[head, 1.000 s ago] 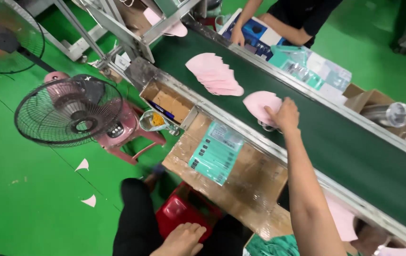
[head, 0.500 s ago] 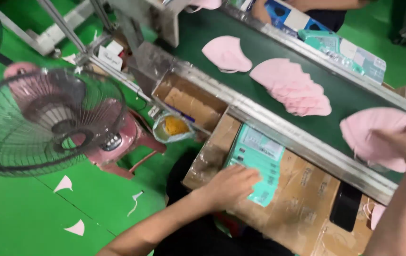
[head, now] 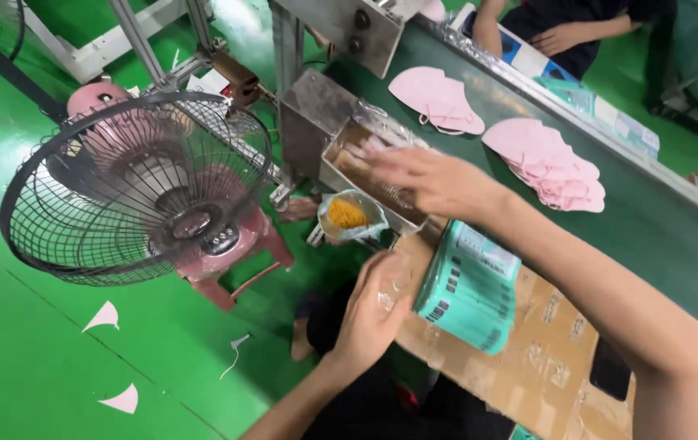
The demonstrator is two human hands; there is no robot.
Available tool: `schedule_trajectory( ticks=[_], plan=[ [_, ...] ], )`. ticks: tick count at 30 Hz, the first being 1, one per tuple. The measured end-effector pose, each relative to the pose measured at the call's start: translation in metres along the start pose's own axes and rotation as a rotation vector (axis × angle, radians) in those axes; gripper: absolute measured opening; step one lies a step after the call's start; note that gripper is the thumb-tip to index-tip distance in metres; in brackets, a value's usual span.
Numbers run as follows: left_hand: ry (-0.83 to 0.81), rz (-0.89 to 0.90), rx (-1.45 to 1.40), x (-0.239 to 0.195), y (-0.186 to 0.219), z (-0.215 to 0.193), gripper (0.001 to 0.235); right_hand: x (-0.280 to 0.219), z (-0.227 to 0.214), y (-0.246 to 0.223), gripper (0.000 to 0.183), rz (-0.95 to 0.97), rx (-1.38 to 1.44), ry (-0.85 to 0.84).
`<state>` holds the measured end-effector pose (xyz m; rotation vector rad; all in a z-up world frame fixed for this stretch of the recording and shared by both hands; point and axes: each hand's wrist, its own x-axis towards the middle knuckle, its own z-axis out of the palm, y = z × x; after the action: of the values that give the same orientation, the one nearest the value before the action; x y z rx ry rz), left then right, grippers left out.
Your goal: The person picks pink face masks from a conveyor belt, folds them, and places them into teal packaging pouches. The sealed pouches are then set aside on the conveyor. The process is repeated continuously throughout the clip.
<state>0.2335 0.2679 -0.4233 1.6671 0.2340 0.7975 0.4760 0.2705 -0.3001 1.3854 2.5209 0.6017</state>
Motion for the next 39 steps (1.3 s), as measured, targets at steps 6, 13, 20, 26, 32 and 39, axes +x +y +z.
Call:
schedule_trajectory(
  ticks=[6,13,20,26,32,39],
  plan=[
    [-0.091,-0.059,-0.031,0.006,0.004,0.006,0.049,0.009,0.047,-0.009,0.020,-0.115,0.083,-0.097],
    [-0.189,0.072,0.152,0.087,-0.004,0.043,0.047,-0.189,0.046,-0.009,0.036,0.999,0.399,0.334],
    [-0.314,0.355,0.484,0.217,-0.097,0.194,0.107,-0.360,0.119,-0.004,0.050,2.062,0.547,0.389],
    [-0.318,0.361,0.593,0.241,-0.124,0.283,0.124,-0.389,0.218,0.003,0.038,1.590,0.737,0.560],
    [-0.114,0.345,0.527,0.256,-0.095,0.277,0.058,-0.303,0.031,0.015,0.076,1.441,1.534,1.056],
    [-0.236,0.419,0.210,0.246,-0.105,0.281,0.105,-0.337,0.130,-0.008,0.051,1.462,1.043,0.548]
  ],
)
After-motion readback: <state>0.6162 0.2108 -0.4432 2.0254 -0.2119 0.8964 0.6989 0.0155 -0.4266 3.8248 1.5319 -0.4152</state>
